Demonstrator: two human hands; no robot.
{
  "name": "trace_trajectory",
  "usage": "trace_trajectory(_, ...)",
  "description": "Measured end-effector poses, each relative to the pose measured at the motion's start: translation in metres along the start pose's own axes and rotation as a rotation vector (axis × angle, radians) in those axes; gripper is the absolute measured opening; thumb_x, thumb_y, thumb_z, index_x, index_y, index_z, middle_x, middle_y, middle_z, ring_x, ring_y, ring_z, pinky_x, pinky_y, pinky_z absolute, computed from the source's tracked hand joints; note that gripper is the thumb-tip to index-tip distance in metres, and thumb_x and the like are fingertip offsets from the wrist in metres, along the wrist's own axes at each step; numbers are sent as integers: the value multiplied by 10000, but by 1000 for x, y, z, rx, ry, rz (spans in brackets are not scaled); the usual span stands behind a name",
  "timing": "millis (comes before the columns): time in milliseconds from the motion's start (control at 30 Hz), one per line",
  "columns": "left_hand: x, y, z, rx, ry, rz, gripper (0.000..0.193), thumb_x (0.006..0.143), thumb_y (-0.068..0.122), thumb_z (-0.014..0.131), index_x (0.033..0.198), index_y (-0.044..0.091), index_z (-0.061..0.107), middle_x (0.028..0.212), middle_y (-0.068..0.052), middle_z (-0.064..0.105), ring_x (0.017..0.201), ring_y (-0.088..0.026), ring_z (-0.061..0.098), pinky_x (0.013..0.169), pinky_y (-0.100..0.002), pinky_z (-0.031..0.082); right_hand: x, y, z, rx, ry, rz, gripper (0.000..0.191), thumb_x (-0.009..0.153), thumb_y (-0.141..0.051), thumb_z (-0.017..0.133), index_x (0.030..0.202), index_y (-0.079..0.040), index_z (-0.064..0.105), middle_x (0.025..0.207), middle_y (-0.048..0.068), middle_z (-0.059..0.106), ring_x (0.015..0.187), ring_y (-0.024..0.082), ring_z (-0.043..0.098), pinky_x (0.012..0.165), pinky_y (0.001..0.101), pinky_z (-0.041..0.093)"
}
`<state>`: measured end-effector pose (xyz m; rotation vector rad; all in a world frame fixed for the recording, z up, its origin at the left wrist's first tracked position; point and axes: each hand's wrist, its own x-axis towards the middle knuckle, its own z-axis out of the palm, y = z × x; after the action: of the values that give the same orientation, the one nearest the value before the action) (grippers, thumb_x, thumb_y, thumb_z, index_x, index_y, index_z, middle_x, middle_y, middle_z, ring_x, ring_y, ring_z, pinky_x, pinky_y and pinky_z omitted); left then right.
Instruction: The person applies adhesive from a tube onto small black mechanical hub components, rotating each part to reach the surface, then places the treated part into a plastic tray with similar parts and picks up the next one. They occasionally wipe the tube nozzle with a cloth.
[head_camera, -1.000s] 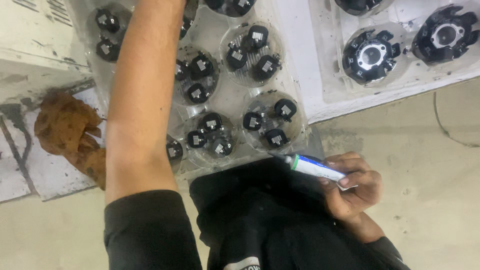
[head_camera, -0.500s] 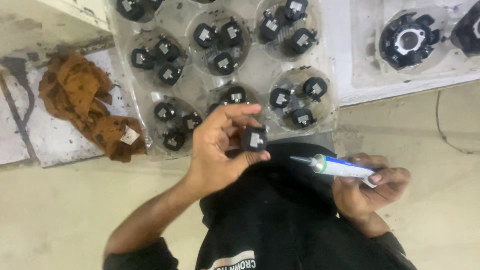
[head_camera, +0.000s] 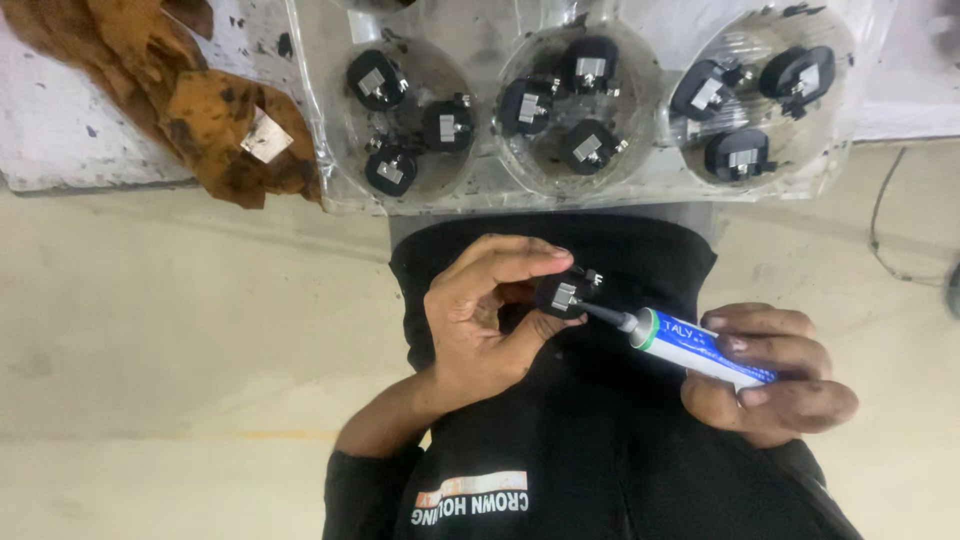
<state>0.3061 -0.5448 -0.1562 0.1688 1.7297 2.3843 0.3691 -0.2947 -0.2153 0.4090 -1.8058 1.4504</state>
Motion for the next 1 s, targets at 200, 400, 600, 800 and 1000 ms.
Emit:
trace_trajectory(200, 4, 9, -3, 6, 19, -28, 382, 931, -131, 785, 1280, -18, 677, 1274, -144, 613, 1091, -205, 731, 925, -288, 694, -12, -2, 11, -60, 148, 6, 353, 916, -168, 739, 990, -193, 395, 875, 65, 636, 867, 209, 709, 656, 306, 651)
trace_trajectory(400, 5, 6, 1, 0, 10, -41, 374, 939, -119, 785, 1282, -19, 674, 1279, -146, 612, 1108, -210, 724, 918, -292, 703, 1, 0, 14, -36, 81, -15, 387, 901, -233, 777, 955, -184, 397, 861, 55, 586, 856, 170, 681, 648, 269, 643)
trace_trajectory(600, 11, 6, 6, 42, 8, -29, 374, 941, -112, 782, 1288, -22, 673, 1273, -148, 619, 1100, -211, 726, 896, -287, 705, 13, 8, 23, -41, 139, -70, 327, 935, -211, 737, 922, -154, 415, 820, 65, 597, 762, 150, 695, 582, 267, 638)
trace_trajectory(800, 16, 1, 9, -23, -21, -58, 384, 948, -105, 774, 1305, -19, 661, 1264, -145, 625, 1047, -204, 750, 878, -288, 712, 25, 10, 9, -87, 0, -121, 360, 914, -209, 753, 918, -140, 399, 800, 69, 557, 737, 163, 664, 551, 270, 634)
trace_trajectory(1000, 18, -1, 9, -84, -21, -75, 380, 956, -106, 768, 1309, -30, 653, 1283, -141, 613, 1055, -197, 740, 883, -295, 711, 26, 11, 16, -85, 56, -104, 333, 927, -203, 737, 907, -144, 410, 787, 75, 576, 718, 162, 676, 551, 280, 610)
